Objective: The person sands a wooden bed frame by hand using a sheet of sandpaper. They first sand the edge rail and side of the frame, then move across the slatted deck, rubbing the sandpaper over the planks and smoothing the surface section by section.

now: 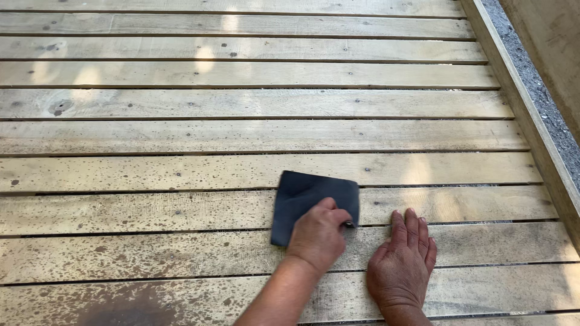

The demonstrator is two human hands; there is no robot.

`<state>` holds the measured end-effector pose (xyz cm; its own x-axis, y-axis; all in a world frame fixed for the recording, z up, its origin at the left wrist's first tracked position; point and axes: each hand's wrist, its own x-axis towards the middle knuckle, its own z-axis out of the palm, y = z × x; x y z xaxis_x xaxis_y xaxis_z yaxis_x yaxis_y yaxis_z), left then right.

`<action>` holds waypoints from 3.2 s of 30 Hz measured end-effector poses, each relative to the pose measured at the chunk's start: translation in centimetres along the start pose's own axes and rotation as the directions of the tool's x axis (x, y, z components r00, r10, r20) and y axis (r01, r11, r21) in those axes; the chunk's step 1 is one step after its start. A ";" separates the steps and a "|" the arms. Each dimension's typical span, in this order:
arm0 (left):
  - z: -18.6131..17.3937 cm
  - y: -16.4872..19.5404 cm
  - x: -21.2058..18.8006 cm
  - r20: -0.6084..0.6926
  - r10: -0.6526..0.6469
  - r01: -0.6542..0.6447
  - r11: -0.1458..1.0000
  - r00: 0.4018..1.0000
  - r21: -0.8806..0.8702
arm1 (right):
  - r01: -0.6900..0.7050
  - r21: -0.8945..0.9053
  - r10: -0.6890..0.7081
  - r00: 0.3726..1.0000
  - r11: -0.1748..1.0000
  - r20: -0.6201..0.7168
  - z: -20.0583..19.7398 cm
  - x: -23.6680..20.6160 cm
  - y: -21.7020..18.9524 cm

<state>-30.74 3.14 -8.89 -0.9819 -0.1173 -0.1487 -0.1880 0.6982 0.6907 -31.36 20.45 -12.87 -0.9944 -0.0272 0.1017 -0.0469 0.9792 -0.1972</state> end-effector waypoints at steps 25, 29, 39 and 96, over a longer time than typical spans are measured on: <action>-10.6 -9.8 -3.9 -0.126 -0.226 0.218 0.973 0.966 -0.074 | 0.040 0.017 -0.040 0.999 0.999 -0.001 0.7 0.6 0.3; -3.7 -3.5 -1.1 -0.109 -0.071 0.065 0.996 0.992 -0.060 | 0.035 0.015 -0.034 0.999 0.999 -0.017 0.7 0.9 0.3; -15.1 -13.2 -6.7 -0.198 -0.288 0.290 0.957 0.937 -0.024 | 0.057 0.020 -0.056 0.998 0.998 -0.028 1.1 1.1 0.8; -17.0 -20.9 -9.7 -0.258 0.068 -0.043 0.994 0.964 0.101 | -0.023 0.011 0.024 0.992 1.000 -0.126 2.5 -4.7 -2.7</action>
<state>-17.69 -22.32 -9.87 -0.9649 -0.2479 0.0867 -0.1421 0.7703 0.6216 -26.81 17.44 -15.23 -0.9755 0.0221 0.2190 -0.0251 0.9773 -0.2101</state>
